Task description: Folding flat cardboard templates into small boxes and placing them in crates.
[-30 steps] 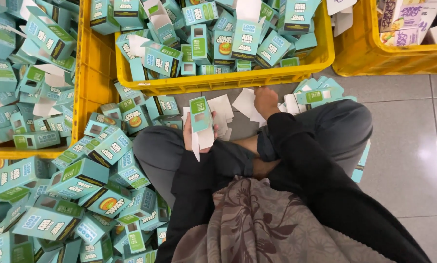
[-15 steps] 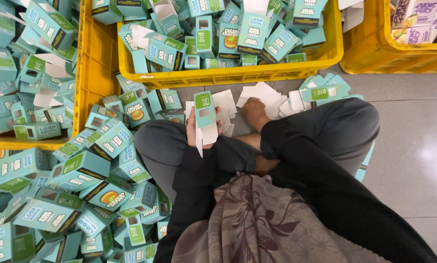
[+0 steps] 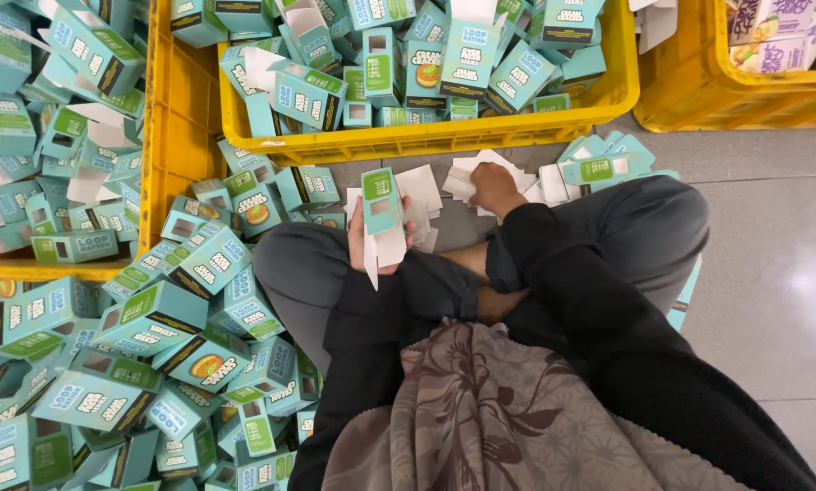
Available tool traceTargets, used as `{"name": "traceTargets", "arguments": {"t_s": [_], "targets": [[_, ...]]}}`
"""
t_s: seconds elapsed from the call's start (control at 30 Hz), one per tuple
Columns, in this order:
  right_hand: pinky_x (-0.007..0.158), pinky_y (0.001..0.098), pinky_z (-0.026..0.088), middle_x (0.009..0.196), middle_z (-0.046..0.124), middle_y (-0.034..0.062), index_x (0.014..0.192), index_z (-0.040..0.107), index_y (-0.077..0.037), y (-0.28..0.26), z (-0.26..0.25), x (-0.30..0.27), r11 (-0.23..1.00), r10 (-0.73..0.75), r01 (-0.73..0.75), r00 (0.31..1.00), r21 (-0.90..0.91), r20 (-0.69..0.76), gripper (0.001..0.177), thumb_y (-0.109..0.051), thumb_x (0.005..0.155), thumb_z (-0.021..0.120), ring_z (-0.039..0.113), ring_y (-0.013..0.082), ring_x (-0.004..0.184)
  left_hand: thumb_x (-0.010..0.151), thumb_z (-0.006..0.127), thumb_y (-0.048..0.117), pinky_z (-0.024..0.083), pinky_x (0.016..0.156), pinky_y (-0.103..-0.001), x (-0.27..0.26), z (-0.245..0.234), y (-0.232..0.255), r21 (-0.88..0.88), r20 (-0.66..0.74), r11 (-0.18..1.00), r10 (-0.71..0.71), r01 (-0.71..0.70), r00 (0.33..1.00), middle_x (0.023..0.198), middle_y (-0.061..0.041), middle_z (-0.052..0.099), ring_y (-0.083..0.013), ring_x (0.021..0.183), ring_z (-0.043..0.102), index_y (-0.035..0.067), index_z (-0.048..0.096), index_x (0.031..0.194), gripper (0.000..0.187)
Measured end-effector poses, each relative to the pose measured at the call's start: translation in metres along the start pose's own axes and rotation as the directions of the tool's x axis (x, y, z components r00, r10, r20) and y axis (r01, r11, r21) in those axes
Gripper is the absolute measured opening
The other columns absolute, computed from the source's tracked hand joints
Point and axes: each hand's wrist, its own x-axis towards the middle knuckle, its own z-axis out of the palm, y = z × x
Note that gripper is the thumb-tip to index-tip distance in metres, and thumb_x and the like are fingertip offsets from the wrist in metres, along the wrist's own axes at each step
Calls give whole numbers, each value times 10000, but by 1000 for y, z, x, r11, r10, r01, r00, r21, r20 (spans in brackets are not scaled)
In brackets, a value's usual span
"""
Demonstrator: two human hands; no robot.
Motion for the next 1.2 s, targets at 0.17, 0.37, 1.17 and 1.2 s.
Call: {"name": "traceTargets", "arguments": {"t_s": [0.17, 0.37, 1.17, 1.2], "targets": [[854, 554, 602, 996, 718, 238, 1081, 780, 16, 6, 4, 8, 990, 127, -125, 992, 65, -20, 370, -72, 737, 885, 710, 458, 978, 920, 606, 585, 602, 848, -666, 5, -20, 7, -88, -30, 995, -50, 47, 998, 1342, -207, 674, -522, 1057, 701, 16, 668, 1288, 681], [841, 564, 608, 1069, 694, 242, 1199, 720, 5, -11, 0, -6, 987, 148, -144, 987, 74, -59, 466, -52, 748, 819, 709, 459, 1015, 881, 646, 464, 623, 867, -599, 15, -29, 8, -87, -245, 996, 0, -22, 969, 1211, -228, 730, -462, 1051, 727, 8, 706, 1199, 559], [567, 268, 523, 1073, 518, 18, 1025, 711, -186, -189, -181, -110, 691, -701, 420, 589, -588, -403, 180, -79, 882, 729, 597, 181, 830, 969, 804, 361, 586, 846, -668, 45, -71, -15, 249, -465, 915, 401, -318, 789, 1519, -221, 384, -472, 1167, 637, 636, -402, 1378, 1303], [530, 267, 493, 1001, 513, 2, 953, 717, -188, -190, -174, -105, 680, -706, 422, 598, -600, -379, 129, -96, 863, 721, 586, 182, 826, 972, 804, 342, 571, 856, -691, 46, -63, -15, 237, -468, 916, 400, -324, 788, 1511, -228, 389, -497, 1175, 633, 662, -404, 1354, 1308]]}}
